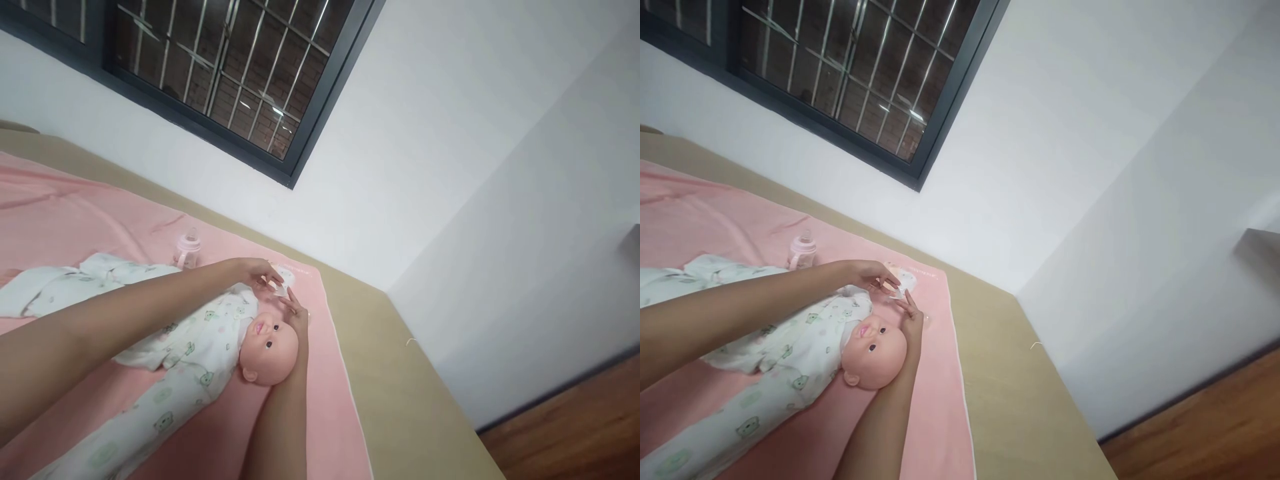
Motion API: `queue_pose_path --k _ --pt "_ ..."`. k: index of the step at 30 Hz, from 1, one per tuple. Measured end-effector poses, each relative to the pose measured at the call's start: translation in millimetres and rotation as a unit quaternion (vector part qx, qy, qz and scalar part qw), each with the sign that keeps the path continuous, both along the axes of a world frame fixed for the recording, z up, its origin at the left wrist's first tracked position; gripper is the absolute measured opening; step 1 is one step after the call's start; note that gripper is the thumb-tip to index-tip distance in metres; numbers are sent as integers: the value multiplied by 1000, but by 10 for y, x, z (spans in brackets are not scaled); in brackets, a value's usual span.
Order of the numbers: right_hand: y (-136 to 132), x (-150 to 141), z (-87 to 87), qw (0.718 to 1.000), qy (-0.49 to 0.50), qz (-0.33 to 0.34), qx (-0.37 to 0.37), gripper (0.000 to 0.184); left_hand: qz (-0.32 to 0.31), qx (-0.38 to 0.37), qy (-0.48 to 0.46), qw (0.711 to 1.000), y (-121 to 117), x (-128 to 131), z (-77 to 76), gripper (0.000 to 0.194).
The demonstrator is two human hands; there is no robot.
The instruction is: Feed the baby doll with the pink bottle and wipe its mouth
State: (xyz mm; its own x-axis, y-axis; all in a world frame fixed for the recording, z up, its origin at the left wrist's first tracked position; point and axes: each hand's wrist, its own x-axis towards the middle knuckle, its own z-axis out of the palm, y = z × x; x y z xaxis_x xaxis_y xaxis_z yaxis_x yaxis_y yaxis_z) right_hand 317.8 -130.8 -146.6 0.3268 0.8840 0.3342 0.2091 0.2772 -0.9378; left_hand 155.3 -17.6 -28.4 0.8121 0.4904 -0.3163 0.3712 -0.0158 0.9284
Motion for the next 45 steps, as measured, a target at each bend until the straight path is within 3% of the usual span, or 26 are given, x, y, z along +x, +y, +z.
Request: queue_pose_path --k 6,12,16,20,23,28,31,33,36,40,45 --pt "-15 -40 60 998 65 -19 -5 32 6 96 20 995 -127 24 36 40" --pt "-60 -70 71 991 133 -7 -2 28 48 298 16 953 -247 105 25 59" --pt "-107 -123 153 983 181 0 -3 25 44 361 8 932 -294 174 -36 33" --pt "-134 -164 218 970 242 10 10 28 69 374 -24 924 -240 200 -21 31" --pt "-123 -157 213 962 274 13 4 33 70 342 -61 935 -247 127 95 29" --pt "-71 -138 140 962 270 28 -33 36 22 211 -126 969 -479 -197 339 34" --pt "-66 -147 117 963 263 30 -51 38 -8 101 -168 981 -597 -443 411 38" --pt "-84 -163 117 965 252 30 -62 40 -38 79 -178 980 -632 -589 421 33" --pt "-122 -194 131 969 233 42 -71 38 -90 157 -146 973 -665 -751 404 22" --pt "-145 -230 158 971 222 35 -85 36 -127 277 -78 949 -733 -863 362 23" --pt "-187 -300 221 973 214 11 -90 37 -145 340 -27 929 -779 -895 308 27"
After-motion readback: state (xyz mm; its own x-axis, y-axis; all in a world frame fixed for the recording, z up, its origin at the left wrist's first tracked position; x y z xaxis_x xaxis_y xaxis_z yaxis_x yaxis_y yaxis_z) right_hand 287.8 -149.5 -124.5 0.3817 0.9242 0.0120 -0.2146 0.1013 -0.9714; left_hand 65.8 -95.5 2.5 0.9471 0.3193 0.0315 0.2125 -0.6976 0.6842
